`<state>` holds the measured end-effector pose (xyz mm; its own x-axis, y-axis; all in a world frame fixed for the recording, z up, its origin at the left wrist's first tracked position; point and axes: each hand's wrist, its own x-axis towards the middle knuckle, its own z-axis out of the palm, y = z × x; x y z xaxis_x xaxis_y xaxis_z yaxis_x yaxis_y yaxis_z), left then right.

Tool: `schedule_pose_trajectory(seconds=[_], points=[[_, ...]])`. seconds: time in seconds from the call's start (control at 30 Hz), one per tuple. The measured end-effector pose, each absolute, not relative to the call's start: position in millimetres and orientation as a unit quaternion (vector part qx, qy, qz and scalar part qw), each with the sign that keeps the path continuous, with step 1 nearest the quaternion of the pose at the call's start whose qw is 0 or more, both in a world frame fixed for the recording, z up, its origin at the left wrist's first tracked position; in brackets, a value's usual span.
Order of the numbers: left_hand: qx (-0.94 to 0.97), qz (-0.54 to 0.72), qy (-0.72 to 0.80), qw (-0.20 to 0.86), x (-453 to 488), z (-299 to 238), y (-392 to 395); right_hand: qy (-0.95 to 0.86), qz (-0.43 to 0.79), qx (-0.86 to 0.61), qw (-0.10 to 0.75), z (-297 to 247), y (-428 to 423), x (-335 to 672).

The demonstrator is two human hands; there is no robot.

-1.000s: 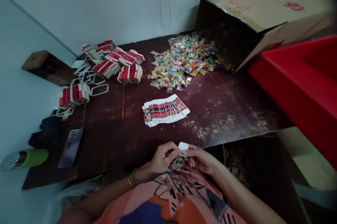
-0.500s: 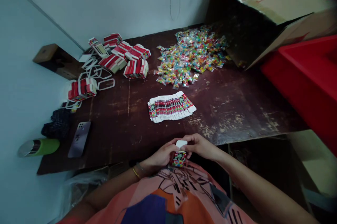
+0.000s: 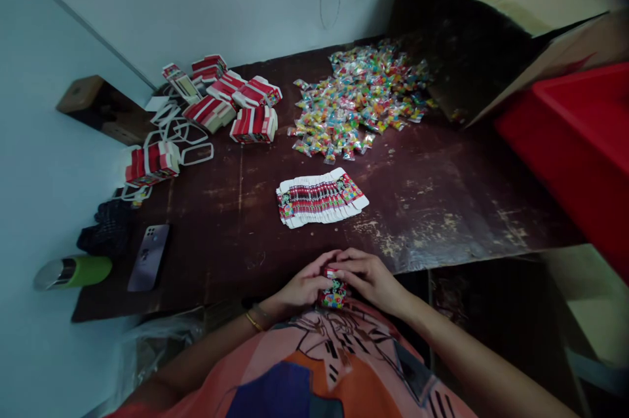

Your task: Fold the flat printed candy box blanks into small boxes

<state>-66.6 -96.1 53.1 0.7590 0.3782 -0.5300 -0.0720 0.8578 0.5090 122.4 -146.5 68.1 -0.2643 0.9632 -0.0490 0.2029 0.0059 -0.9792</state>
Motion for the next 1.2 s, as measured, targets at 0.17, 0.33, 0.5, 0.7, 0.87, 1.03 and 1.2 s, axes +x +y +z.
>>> schedule_pose_trajectory(seconds=[0.17,0.33,0.5,0.7,0.87,1.03,1.2], points=[[0.259,0.130,0.326,0.900,-67.7,50.9,-97.7,-0.751,0.393,-0.451,0.279,72.4,-152.2,133.6],[0.381,0.076,0.371,0.844,-66.0,77.6,-79.7,-0.769,0.249,-0.524,0.268,65.9,-59.0,190.1],[0.565,-0.015,0.365,0.740,-86.1,109.6,-49.0,-0.676,0.076,-0.682,0.270,46.5,60.0,254.7],[0.697,-0.179,0.391,0.574,-135.1,110.1,-33.2,-0.667,0.038,-0.701,0.249,11.6,29.3,253.8],[0.546,0.036,0.471,0.692,-121.2,90.5,-32.9,-0.684,0.020,-0.691,0.233,-2.4,-102.8,218.8],[0.409,0.136,0.474,0.768,-62.7,78.6,-34.8,-0.747,0.128,-0.604,0.245,4.7,-203.6,166.9],[0.456,0.081,0.450,0.763,-32.1,65.5,-45.1,-0.578,0.303,-0.611,0.448,29.2,-199.3,143.1]])
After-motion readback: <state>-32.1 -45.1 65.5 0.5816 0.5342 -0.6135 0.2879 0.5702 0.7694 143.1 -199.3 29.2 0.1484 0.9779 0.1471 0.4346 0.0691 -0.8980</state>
